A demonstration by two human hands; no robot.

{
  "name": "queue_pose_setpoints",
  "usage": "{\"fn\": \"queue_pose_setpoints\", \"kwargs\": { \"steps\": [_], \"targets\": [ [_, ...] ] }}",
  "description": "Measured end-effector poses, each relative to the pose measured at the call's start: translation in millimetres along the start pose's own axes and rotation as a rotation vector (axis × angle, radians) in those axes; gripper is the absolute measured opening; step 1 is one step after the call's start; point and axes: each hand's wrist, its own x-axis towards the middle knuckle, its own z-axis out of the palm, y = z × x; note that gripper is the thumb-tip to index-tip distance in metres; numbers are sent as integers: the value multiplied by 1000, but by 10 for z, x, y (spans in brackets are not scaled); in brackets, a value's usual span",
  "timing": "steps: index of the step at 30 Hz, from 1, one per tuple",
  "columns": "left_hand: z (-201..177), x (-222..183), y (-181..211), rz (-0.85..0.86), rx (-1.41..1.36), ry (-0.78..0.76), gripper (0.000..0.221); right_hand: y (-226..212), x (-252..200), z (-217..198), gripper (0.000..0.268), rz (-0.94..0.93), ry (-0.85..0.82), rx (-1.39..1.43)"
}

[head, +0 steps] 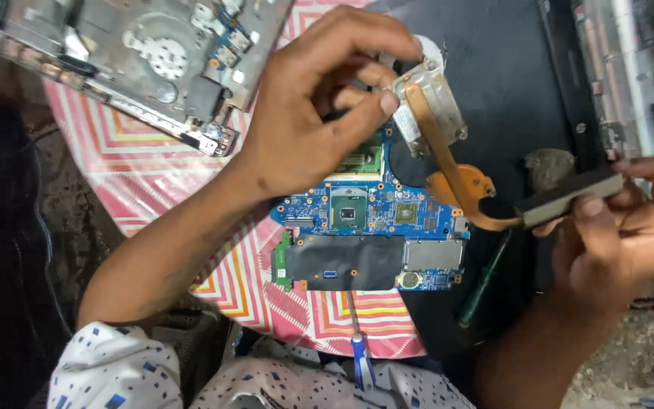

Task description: Disassembling a laptop motherboard to remove and clean the heatsink and fan assembly using a screwdriver and brush.

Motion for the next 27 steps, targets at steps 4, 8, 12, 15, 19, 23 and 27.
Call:
{"fn": "queue_pose_setpoints", "kwargs": {
  "steps": [4, 8, 12, 15, 19, 23, 27],
  "targets": [
    [23, 5, 73, 98, -179, 53, 32, -264, -222, 47, 30, -33, 79, 25],
    [63, -80, 295, 178, -256, 97, 30, -366, -580, 179, 26, -67, 188, 60],
    [2, -329, 633, 86, -60, 130, 21, -432, -1019, 304, 35, 26, 352, 97],
    [88, -858, 729, -67, 38, 250, 21, -509, -1278, 507, 41, 6, 482, 209],
    [669, -1573, 467, -166, -126, 192, 15, -232, -1633, 568, 45, 5, 513, 153],
    [1152, -1846, 384, -396, -284, 89, 37, -444, -1810, 839, 29, 223, 445, 50],
    [1228, -1794, 360, -428, -335, 142, 33, -485, -1897, 949, 34, 253, 416, 70]
  ]
}}
